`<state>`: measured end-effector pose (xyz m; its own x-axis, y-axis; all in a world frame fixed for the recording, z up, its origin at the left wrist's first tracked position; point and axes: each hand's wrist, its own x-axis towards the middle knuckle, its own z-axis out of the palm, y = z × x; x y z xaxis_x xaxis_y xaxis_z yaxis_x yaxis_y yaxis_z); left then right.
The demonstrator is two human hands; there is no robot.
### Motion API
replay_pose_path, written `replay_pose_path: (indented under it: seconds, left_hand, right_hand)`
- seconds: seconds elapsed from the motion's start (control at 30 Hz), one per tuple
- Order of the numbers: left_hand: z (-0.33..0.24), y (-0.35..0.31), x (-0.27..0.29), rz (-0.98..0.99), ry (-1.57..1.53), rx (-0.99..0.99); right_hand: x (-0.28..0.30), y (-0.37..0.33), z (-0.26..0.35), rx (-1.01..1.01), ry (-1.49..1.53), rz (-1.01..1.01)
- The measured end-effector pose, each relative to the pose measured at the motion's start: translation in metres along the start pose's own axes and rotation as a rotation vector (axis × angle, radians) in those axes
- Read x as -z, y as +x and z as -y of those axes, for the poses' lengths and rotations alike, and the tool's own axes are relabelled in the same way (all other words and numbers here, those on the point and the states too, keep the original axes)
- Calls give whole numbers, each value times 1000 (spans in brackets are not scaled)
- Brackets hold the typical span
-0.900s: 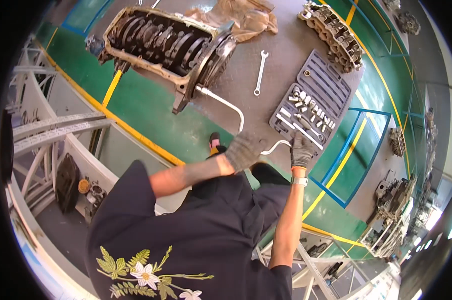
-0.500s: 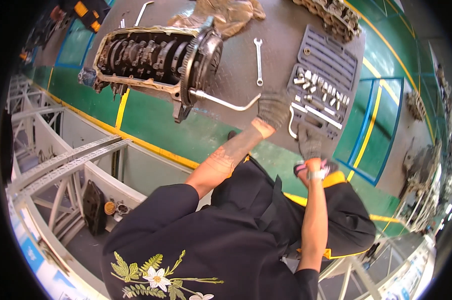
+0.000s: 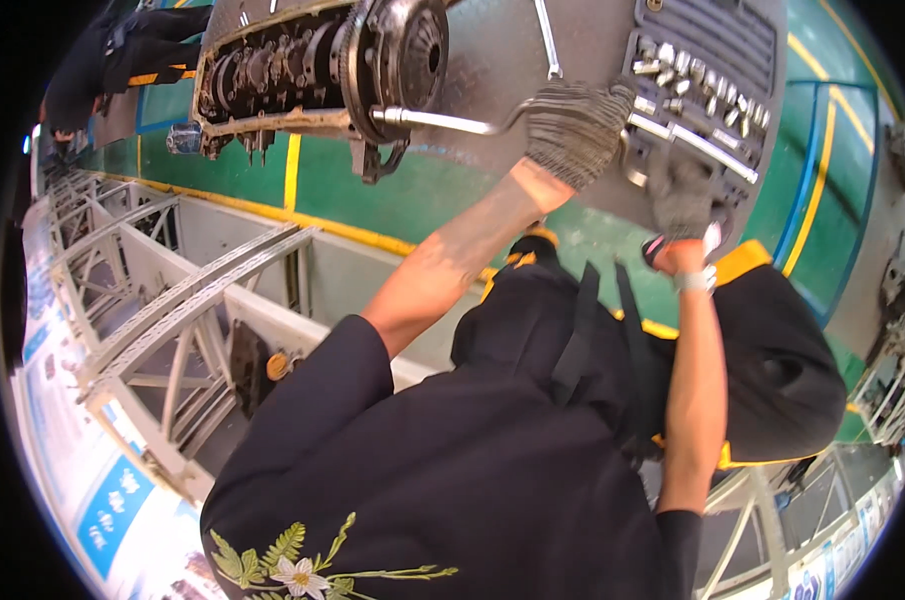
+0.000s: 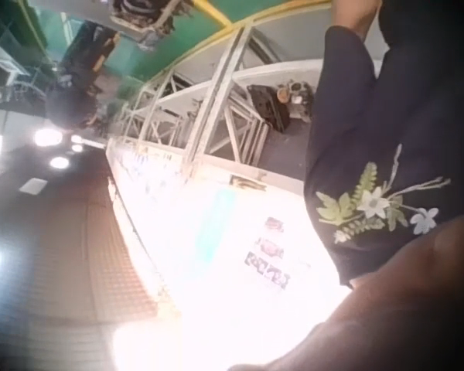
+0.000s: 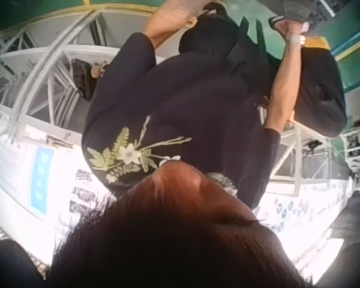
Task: Disassemble an engine oil pan and clutch assembly using various hand tools.
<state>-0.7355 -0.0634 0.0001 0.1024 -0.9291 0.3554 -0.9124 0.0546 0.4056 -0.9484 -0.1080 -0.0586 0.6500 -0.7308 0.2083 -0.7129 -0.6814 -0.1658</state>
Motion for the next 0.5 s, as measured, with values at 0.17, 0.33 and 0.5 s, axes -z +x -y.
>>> replay_pose_path:
  seconds: [0.17, 0.33, 0.5]
  left_hand:
    - [-3, -88, -22, 624, 134, 334]
    - [38, -40, -38, 160, 405, -189]
    - [-23, -55, 33, 144, 125, 110]
  right_hand:
    - [20, 60, 14, -441, 615, 189]
    - [-20, 19, 16, -391, 390, 275]
    - [26, 55, 26, -501, 461, 129]
